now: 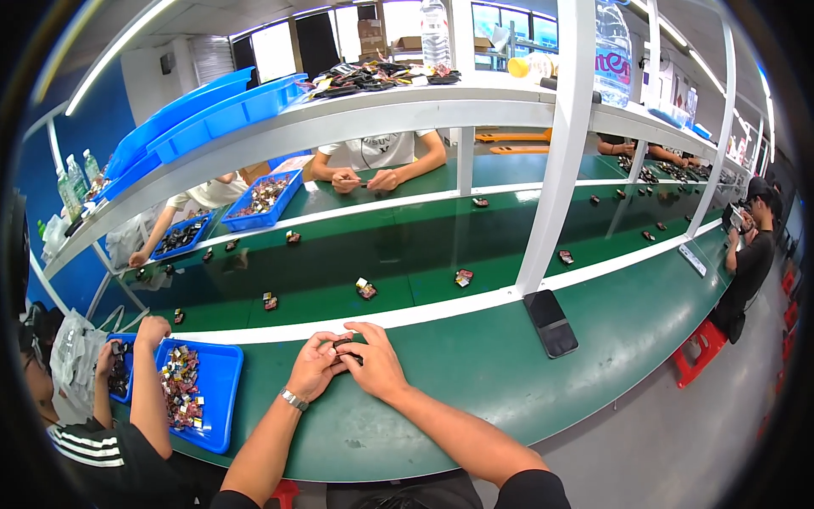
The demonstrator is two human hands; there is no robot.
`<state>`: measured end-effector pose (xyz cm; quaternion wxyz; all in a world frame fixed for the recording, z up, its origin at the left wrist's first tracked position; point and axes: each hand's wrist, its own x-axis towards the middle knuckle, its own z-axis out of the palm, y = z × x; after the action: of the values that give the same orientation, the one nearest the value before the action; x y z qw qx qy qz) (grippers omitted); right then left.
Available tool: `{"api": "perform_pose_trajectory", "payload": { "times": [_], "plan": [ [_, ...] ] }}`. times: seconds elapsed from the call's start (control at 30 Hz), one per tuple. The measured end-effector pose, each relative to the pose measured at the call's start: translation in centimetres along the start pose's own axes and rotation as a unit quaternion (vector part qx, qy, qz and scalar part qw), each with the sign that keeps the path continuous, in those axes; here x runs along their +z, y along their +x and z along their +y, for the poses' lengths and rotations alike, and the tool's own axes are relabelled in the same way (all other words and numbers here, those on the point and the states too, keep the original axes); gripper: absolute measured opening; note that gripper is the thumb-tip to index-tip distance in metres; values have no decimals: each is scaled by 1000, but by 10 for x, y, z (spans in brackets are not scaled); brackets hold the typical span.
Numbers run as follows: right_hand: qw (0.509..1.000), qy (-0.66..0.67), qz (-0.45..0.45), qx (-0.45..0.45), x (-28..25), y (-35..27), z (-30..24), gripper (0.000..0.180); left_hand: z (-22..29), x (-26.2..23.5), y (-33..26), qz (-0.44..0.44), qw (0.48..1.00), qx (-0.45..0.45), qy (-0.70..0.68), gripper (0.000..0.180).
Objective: Sorting and assembling small components into electronic units on a factory conveyor belt.
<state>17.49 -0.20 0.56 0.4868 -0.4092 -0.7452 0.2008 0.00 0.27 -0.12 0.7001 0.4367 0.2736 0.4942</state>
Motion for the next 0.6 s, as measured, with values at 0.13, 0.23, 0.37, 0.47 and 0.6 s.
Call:
{"api": "perform_pose_trajectory", "payload": {
  "times": [0.13,0.23,0.37,0.47,0.6],
  "plan": [
    [999,32,7,6,5,1,2,17,0,3,0,-3,1000,3,4,19],
    [998,59,18,23,9,-1,0,18,-5,-3,1,11,1000,10,11,18],
    [999,44,19,0,5,0,-5,18,-4,-7,1,5,1000,25,-5,18],
    [998,51,23,19,6,-1,1,18,-1,5,1,17,1000,7,3,17],
    [998,67,17,2,10,2,2,19,-5,-1,1,30,999,27,27,17]
  ]
}}
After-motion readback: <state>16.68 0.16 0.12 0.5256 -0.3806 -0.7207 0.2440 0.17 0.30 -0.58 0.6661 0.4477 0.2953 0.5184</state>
